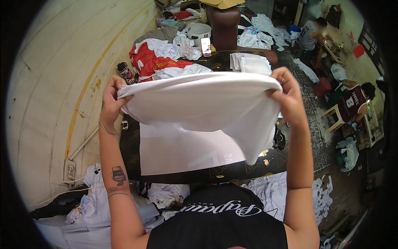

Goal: The person uses shears to cut white fabric pieces on a table, repeatedly aligning the fabric over red and white jerseys and trimming edges. Cut fabric pieces are set aside on the table.

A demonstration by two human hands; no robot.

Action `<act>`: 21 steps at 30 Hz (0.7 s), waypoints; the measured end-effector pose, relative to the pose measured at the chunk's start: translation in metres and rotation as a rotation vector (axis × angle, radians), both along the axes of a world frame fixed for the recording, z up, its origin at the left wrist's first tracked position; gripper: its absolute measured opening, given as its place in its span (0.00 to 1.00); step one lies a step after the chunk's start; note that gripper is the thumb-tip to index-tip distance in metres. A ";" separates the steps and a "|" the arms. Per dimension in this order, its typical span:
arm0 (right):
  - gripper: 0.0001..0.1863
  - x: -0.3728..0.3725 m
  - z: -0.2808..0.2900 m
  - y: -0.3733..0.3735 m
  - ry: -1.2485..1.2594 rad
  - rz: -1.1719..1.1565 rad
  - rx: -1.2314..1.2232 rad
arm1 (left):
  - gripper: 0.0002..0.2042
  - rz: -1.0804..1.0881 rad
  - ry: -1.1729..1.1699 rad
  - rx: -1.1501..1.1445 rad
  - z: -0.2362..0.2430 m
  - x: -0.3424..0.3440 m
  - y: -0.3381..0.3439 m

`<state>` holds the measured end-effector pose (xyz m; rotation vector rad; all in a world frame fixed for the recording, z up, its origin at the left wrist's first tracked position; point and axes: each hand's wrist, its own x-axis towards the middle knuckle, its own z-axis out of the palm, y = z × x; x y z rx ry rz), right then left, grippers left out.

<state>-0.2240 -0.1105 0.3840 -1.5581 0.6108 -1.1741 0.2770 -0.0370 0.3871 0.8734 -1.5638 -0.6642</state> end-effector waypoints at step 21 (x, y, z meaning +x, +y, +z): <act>0.24 0.013 0.011 0.023 0.994 0.170 -0.430 | 0.10 -0.120 -0.773 0.338 -0.074 -0.137 0.017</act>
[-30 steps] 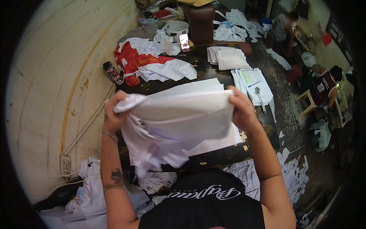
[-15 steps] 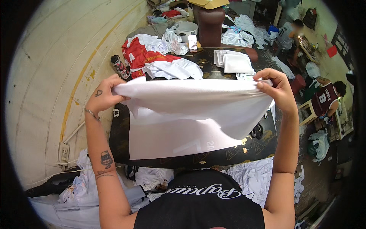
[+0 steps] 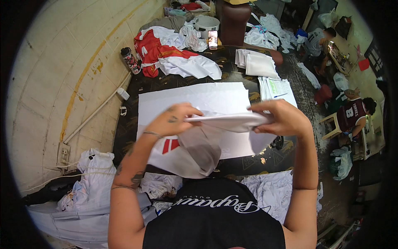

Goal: The person uses shears to cut white fabric pieces on a table, repeatedly aligning the fabric over red and white jerseys and trimming edges. Cut fabric pieces are set aside on the table.

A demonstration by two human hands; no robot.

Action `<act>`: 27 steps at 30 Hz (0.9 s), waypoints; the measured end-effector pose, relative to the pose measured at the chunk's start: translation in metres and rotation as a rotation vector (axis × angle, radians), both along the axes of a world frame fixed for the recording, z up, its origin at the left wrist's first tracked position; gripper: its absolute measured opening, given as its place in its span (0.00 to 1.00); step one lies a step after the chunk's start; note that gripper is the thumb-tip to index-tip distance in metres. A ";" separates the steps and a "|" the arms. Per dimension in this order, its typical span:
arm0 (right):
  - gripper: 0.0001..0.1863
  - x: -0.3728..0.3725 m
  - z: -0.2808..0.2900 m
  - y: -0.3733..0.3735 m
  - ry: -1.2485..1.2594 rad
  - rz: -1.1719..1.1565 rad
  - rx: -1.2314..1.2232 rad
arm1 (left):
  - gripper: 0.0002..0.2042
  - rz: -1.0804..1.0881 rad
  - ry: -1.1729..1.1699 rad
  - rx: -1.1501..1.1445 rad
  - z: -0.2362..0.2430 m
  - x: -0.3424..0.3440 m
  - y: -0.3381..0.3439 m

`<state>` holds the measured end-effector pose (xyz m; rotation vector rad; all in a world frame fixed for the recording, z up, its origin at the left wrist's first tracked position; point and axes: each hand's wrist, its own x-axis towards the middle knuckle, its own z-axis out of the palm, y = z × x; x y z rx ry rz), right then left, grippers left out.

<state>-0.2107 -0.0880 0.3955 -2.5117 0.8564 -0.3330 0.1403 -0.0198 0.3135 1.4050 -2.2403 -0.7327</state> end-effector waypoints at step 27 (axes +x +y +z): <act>0.54 0.004 -0.233 0.111 -1.551 -0.046 1.791 | 0.22 0.967 0.760 -0.107 0.067 0.237 -0.079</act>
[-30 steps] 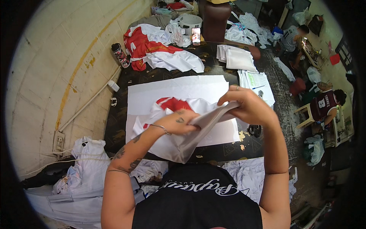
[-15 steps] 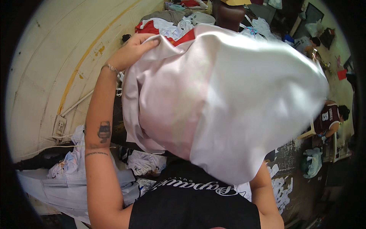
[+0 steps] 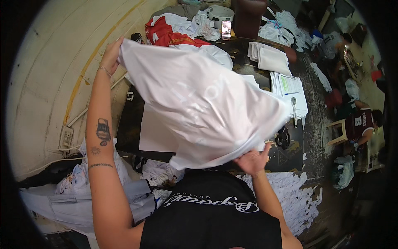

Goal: The person uses shears to cut white fabric pieces on a table, repeatedly aligning the fabric over red and white jerseys and trimming edges. Cut fabric pieces are set aside on the table.

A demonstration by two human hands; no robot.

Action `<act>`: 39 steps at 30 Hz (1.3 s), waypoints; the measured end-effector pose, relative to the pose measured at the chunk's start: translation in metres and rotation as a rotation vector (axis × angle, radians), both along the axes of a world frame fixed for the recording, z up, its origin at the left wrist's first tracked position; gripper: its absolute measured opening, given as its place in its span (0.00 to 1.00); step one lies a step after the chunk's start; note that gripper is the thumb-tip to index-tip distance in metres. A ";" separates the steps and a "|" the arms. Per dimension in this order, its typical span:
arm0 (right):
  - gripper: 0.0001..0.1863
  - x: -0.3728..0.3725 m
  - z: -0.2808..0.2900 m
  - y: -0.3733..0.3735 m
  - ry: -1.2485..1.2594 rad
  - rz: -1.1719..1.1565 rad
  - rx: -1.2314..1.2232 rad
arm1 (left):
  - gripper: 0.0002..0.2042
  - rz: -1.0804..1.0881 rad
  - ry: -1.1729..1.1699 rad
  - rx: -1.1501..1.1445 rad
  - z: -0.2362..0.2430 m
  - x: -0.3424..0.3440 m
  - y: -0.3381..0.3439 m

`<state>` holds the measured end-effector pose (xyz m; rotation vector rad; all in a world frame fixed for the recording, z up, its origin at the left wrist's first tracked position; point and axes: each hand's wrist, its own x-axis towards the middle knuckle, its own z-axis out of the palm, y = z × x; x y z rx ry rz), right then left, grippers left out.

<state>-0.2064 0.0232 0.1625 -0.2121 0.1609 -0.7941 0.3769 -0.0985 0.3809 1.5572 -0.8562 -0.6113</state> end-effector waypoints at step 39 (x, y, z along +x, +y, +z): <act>0.13 -0.106 0.325 -0.134 1.344 -0.816 -1.816 | 0.14 -0.049 -0.686 0.010 0.008 0.105 0.178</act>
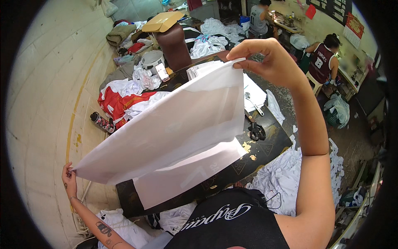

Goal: The person uses shears to cut white fabric pieces on a table, repeatedly aligning the fabric over red and white jerseys and trimming edges. Cut fabric pieces are set aside on the table.

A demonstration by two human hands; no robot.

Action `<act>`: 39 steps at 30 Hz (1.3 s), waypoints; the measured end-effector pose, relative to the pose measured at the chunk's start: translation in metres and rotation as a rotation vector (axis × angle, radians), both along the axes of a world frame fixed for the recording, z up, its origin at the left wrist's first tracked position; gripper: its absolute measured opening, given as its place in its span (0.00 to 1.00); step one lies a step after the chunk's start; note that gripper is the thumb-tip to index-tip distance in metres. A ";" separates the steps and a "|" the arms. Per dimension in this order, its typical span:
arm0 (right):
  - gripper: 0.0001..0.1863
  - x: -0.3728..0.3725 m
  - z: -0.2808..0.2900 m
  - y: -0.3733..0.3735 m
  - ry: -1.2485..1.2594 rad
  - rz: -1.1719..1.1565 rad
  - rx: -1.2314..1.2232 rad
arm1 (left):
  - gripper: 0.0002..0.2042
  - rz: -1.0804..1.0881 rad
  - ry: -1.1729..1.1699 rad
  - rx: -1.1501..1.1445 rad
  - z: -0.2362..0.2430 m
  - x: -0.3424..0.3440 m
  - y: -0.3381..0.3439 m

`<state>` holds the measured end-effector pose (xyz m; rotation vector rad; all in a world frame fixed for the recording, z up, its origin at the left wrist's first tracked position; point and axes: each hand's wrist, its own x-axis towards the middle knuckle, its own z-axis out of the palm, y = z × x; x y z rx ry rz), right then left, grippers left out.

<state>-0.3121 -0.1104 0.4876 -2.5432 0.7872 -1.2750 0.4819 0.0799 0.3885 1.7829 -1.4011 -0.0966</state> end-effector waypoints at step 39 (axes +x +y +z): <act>0.06 -0.008 -0.427 0.027 -0.538 -0.402 1.020 | 0.11 0.569 -0.058 0.121 -0.322 -0.119 0.073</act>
